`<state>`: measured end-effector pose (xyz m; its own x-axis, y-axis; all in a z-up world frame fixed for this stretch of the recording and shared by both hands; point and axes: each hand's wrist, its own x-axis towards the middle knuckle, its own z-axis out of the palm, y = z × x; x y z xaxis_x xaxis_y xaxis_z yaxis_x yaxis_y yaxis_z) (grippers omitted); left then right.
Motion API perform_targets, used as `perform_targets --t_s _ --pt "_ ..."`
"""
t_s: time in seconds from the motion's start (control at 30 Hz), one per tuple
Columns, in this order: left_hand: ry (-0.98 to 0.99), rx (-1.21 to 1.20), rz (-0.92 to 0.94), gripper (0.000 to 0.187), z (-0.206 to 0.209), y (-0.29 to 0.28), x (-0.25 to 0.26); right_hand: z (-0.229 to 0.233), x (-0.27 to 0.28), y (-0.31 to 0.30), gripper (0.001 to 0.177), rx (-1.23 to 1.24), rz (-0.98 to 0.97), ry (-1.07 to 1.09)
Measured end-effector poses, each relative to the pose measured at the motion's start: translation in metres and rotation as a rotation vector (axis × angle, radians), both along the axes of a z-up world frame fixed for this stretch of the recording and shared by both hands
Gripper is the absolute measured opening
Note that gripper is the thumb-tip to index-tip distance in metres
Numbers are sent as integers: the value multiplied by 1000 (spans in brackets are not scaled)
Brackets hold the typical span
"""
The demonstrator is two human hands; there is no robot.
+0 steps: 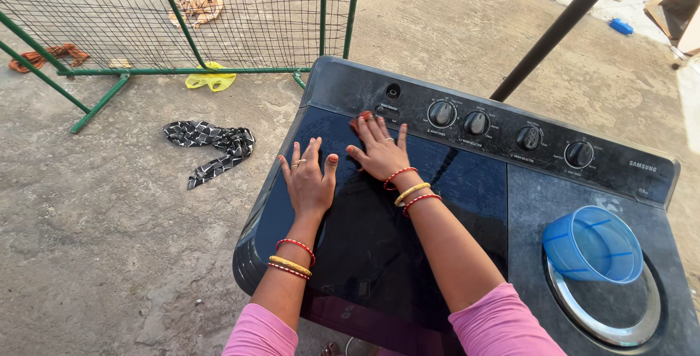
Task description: The person cleans the exterior surface and control panel of a twin-tub washing machine with a cloth, wiping the top lids, the dials, and the surrounding plastic casing.
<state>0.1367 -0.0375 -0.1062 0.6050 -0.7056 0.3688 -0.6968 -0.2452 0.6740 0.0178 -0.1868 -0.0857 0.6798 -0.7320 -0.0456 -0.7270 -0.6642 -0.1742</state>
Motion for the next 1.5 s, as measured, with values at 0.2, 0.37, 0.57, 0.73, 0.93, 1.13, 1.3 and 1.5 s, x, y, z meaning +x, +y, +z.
perform_targets --t_s 0.2,0.37,0.57,0.73,0.93,1.13,1.3,1.5 --pt "-114 281 -63 94 39 -9 -16 10 -39 -20 103 -173 -131 92" --pt "-156 214 -155 83 30 -61 -32 8 -40 -43 120 -281 -227 159" --pt "15 291 -15 87 27 -100 -44 30 -43 -97 133 -472 -210 235" --pt "-16 336 5 89 37 -98 -46 37 -32 -134 134 -311 -131 101" --pt "-46 345 19 87 34 -102 -46 16 -25 -118 131 -380 -1 -62" --pt "-61 308 6 72 20 -107 -41 7 -33 -78 117 -304 -20 -52" --pt "-8 313 -33 69 11 -107 -35 -18 -34 -43 98 -239 -103 -71" --pt "-31 324 -96 72 6 -108 -29 -11 -48 8 95 -146 -206 18"
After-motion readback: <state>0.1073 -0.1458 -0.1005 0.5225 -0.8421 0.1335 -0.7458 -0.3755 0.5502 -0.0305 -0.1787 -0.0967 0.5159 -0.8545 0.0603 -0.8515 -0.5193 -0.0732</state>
